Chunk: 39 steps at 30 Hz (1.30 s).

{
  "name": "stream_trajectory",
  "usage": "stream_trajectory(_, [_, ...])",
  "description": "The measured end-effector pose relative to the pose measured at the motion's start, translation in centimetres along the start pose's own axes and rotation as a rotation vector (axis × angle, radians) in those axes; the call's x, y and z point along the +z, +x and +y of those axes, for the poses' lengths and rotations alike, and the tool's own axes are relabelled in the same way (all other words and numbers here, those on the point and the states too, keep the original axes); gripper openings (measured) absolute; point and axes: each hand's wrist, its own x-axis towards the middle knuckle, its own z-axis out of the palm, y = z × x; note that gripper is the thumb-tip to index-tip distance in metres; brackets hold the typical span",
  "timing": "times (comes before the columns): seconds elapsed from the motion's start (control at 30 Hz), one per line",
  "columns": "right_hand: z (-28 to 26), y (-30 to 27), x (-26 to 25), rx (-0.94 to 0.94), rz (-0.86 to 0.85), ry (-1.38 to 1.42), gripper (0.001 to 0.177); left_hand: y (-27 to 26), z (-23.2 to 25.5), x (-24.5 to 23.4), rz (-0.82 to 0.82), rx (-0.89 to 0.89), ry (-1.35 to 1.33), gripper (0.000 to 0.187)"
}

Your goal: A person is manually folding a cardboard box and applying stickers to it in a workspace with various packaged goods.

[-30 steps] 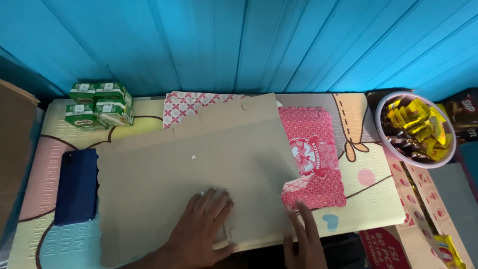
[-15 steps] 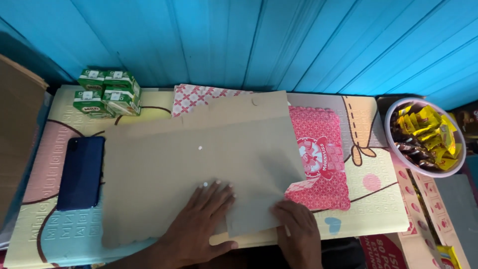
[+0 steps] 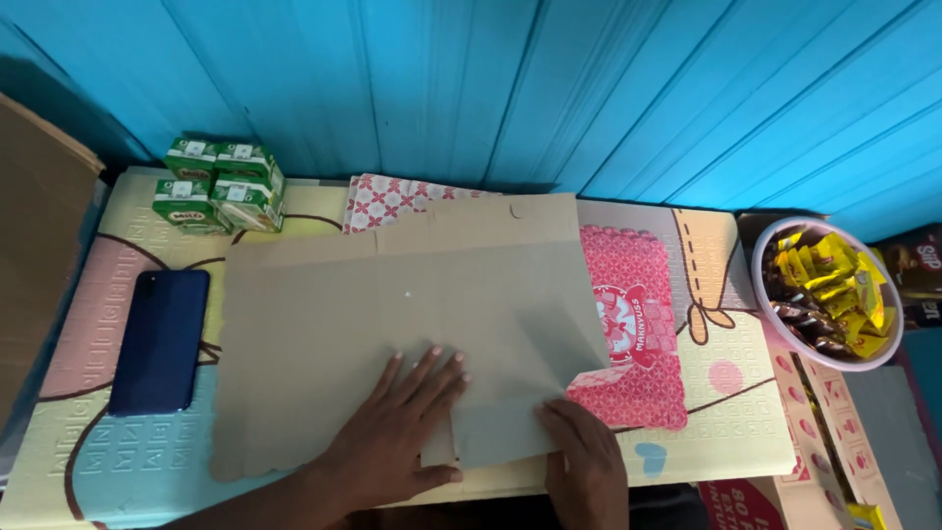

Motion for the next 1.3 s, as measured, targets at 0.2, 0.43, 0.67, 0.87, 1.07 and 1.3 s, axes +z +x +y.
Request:
stream_trajectory(0.2, [0.1,1.5,-2.5,0.056,0.172,0.054,0.054,0.4,0.5,1.0,0.033,0.040,0.201,0.130])
stream_trajectory(0.43, [2.3,0.3,-1.5,0.103,0.083,-0.040,0.059,0.9,0.1,0.7,0.080,0.000,0.380,0.131])
stream_trajectory(0.67, [0.8,1.5,-2.0,0.119,0.192,0.006,0.050,1.8,0.3,-0.1,-0.003,-0.087,0.225,0.097])
stream_trajectory(0.87, [1.8,0.9,-1.2,0.073,0.053,0.023,0.058,-0.7,0.0,2.4,-0.096,-0.129,0.094,0.101])
stream_trajectory(1.07, [2.7,0.4,-1.5,0.011,-0.062,-0.019,0.063,-1.0,0.5,1.7,-0.155,-0.115,0.163,0.107])
stream_trajectory(1.3, [1.3,1.1,-2.5,-0.063,-0.062,-0.064,0.057,-1.0,0.2,0.9,-0.011,-0.129,0.260,0.125])
